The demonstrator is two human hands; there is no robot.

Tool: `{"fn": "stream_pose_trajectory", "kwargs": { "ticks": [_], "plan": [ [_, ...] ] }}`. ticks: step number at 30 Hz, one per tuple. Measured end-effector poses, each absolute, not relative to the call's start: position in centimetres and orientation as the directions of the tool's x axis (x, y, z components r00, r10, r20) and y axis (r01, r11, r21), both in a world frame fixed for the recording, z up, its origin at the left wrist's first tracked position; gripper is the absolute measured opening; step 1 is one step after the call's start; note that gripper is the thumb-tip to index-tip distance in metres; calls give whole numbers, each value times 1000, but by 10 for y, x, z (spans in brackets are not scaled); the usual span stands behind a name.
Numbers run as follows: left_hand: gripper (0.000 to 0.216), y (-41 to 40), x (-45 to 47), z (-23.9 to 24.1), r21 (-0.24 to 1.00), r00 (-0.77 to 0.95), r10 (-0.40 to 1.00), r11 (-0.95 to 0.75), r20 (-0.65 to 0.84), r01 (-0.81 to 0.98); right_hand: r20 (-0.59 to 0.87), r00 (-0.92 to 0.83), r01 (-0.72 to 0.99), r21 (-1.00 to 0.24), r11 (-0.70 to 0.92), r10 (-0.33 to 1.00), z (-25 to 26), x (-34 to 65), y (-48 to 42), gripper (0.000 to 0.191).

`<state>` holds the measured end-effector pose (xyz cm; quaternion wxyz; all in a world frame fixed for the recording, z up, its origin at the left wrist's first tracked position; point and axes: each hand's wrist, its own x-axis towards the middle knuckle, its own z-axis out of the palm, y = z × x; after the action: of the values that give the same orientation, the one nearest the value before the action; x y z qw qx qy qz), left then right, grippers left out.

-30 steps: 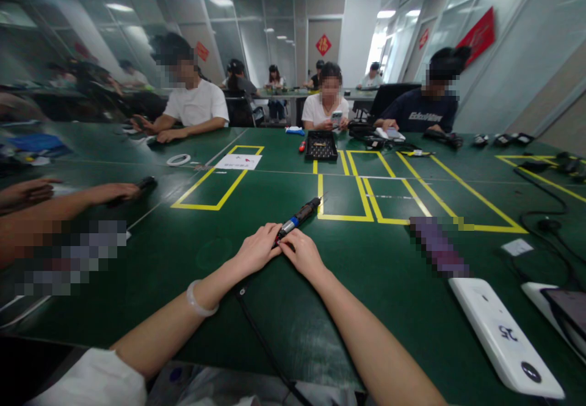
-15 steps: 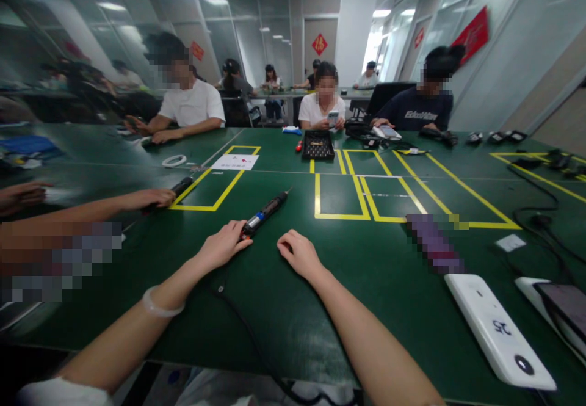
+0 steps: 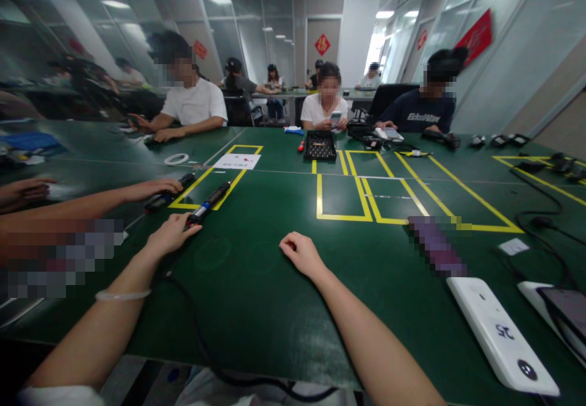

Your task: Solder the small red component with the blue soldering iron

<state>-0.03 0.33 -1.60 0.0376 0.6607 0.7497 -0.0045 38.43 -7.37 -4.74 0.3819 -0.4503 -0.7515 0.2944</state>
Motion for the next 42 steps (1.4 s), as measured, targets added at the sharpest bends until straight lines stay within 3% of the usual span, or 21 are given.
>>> {"fn": "stream_pose_trajectory", "kwargs": {
  "ticks": [3,8,15,20,24,27,29,32,34,42],
  "plan": [
    [63,0,-6,-14,5,-162,987,162,-5,987,307,-308,453,-785,422,901,-48,384,-73,14],
    [52,-16,10,-8,-95,-128,969,151,211,984,299,-320,456,-783,423,899,-50,385,-73,14],
    [40,-22,23,-2,-76,-171,972,185,160,980,299,-329,455,-782,427,896,-55,384,-70,14],
    [44,-22,30,4,-33,-194,951,208,240,978,300,-334,458,-777,432,894,-56,384,-69,14],
    [41,-25,59,11,179,-90,955,39,282,983,288,-334,452,-786,421,897,-52,383,-70,14],
    [38,-30,99,13,445,184,966,-248,183,860,263,-328,445,-805,394,907,-51,383,-71,17],
    [41,-35,129,13,608,373,923,-350,94,713,243,-323,406,-837,366,914,-52,384,-71,17],
    [46,-41,169,10,785,541,840,-315,-32,534,233,-321,265,-909,323,918,-54,384,-71,12],
    [49,-44,186,7,860,598,799,-258,-66,441,246,-339,164,-935,314,908,-54,384,-72,23],
    [49,-45,199,-13,956,613,786,-113,-82,272,259,-359,87,-947,308,897,-50,381,-73,24]
  ]
}}
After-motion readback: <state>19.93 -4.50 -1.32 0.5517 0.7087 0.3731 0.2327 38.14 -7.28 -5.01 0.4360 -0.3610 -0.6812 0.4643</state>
